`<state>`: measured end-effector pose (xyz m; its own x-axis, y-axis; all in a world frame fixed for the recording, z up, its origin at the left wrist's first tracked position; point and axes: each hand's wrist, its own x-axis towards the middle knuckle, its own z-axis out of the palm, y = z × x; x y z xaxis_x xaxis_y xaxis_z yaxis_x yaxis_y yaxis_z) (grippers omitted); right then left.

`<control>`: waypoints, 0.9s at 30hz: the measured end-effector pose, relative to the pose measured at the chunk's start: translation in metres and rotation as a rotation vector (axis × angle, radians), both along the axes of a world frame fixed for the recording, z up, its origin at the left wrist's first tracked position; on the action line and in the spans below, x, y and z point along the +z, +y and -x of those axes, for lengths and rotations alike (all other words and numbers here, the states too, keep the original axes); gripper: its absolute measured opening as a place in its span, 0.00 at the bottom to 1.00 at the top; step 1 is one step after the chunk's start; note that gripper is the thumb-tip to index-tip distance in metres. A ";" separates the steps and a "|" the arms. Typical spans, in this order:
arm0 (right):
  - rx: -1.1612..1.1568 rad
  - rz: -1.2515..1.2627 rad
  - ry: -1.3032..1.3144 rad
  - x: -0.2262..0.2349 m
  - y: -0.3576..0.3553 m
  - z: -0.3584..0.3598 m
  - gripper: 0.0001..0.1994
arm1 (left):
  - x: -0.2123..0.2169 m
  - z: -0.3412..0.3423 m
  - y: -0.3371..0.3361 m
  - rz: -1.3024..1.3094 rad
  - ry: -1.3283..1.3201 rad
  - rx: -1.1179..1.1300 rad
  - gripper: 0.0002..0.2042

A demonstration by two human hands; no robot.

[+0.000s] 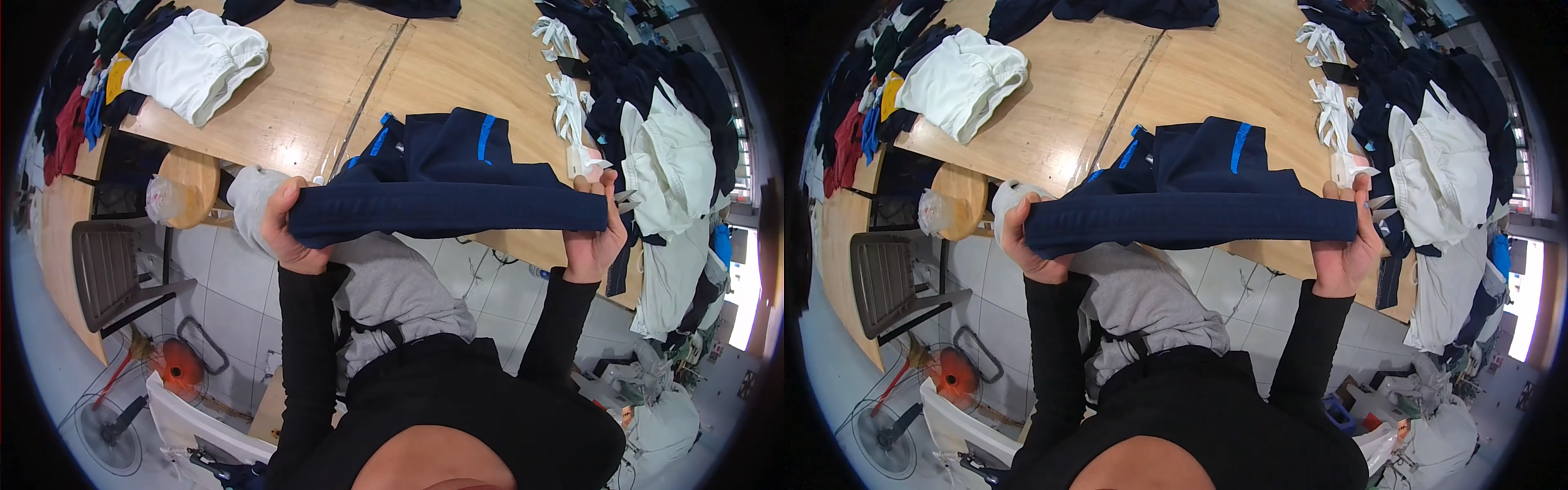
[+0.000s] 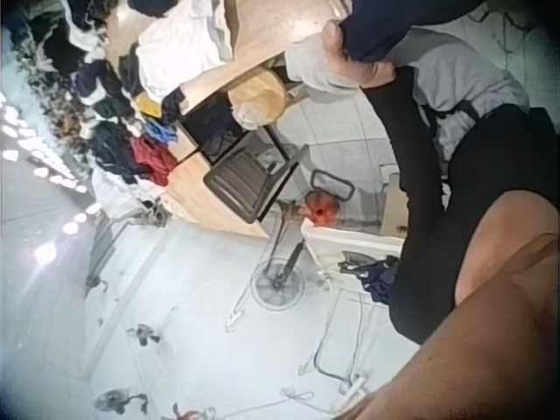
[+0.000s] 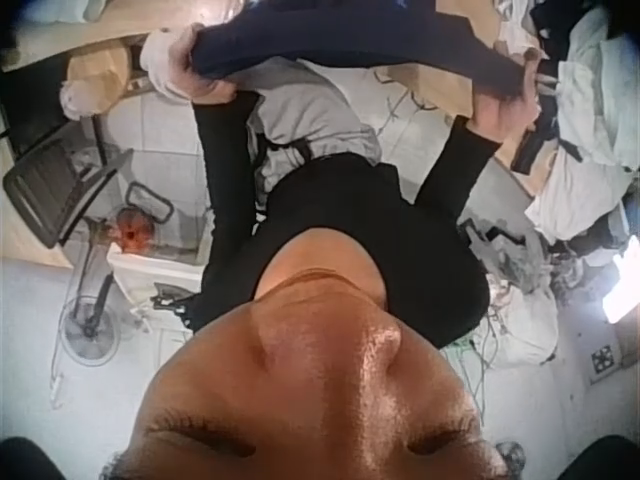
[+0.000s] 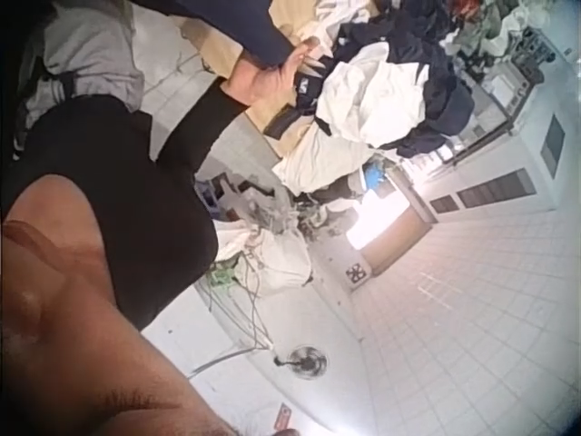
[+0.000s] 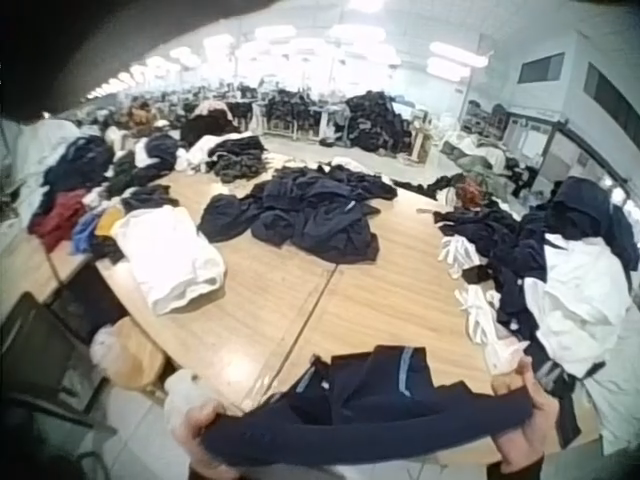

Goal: Trimming excess threads from blue fabric garments using a pair of small thread snips.

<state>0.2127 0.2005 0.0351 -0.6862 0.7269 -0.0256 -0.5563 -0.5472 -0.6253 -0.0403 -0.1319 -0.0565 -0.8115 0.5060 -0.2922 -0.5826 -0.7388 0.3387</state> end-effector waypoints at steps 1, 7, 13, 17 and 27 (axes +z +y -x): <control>0.002 0.002 -0.003 -0.002 0.000 0.001 0.20 | 0.005 -0.003 0.002 0.043 0.010 0.005 0.11; 0.006 -0.005 0.017 -0.002 -0.002 0.000 0.18 | -0.007 0.000 -0.009 -0.049 0.159 -0.057 0.13; 0.110 -0.112 0.088 -0.002 -0.002 -0.001 0.17 | 0.000 0.009 -0.007 -0.238 0.197 -0.147 0.12; -0.059 -0.245 -0.137 0.006 -0.017 0.005 0.20 | 0.028 -0.004 0.008 0.040 0.232 -0.117 0.08; -0.124 -0.237 -0.146 0.015 -0.029 0.023 0.19 | 0.007 -0.043 0.061 1.381 1.599 0.054 0.09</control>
<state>0.1899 0.1710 0.0496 -0.5937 0.8022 0.0634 -0.5048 -0.3100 -0.8056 0.0023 -0.0705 -0.0494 -0.6788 0.5965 0.4283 0.7043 0.3637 0.6097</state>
